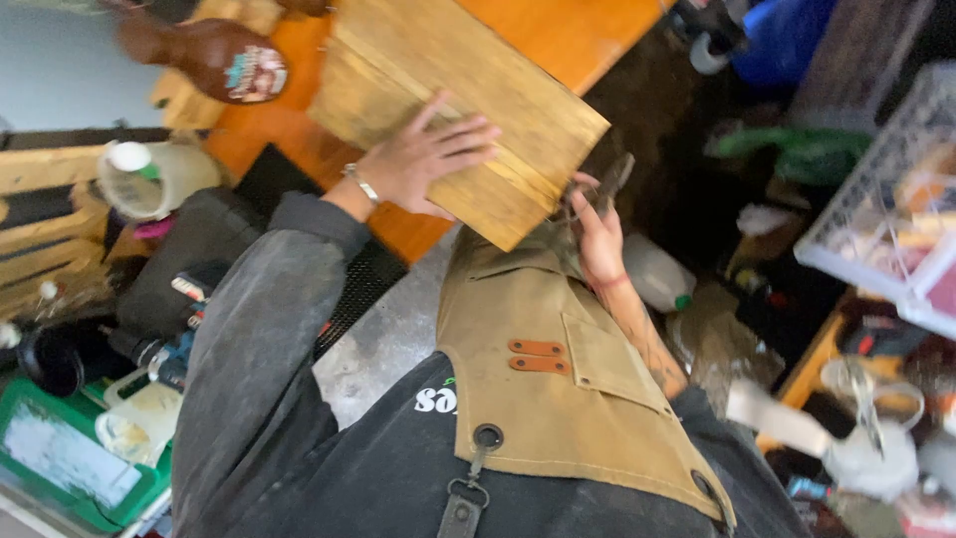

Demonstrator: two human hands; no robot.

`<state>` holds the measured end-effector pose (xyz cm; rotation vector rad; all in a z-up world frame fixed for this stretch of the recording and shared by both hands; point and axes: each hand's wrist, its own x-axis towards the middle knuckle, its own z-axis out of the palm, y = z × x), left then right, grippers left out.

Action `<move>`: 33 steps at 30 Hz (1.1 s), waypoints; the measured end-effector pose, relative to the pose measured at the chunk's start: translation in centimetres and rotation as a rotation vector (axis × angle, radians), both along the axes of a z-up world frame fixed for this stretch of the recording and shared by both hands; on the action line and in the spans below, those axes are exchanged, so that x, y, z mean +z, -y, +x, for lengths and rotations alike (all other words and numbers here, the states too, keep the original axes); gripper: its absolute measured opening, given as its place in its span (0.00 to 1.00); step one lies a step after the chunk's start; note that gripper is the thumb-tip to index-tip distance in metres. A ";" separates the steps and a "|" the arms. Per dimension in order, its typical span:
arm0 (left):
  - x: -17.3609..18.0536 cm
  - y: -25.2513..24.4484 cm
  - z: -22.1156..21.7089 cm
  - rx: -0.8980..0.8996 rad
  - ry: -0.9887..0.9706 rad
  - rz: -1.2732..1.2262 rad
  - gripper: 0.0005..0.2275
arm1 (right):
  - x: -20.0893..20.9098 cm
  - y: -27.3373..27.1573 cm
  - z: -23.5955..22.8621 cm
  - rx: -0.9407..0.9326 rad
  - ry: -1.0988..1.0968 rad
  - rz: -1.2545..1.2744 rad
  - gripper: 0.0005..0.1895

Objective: The person uses pliers to bend a metal wire around two wooden boards on a workbench. They then insert a metal rod into the wire loop and continue to adjust the wire and boards, appearing to assemble or secure the pieces together.

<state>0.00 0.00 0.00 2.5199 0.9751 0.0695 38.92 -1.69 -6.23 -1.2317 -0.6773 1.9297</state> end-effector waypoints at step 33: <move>-1.5 -0.3 15.0 0.265 0.179 0.044 0.32 | -3.3 -1.3 -2.0 -0.037 -0.006 -0.150 0.12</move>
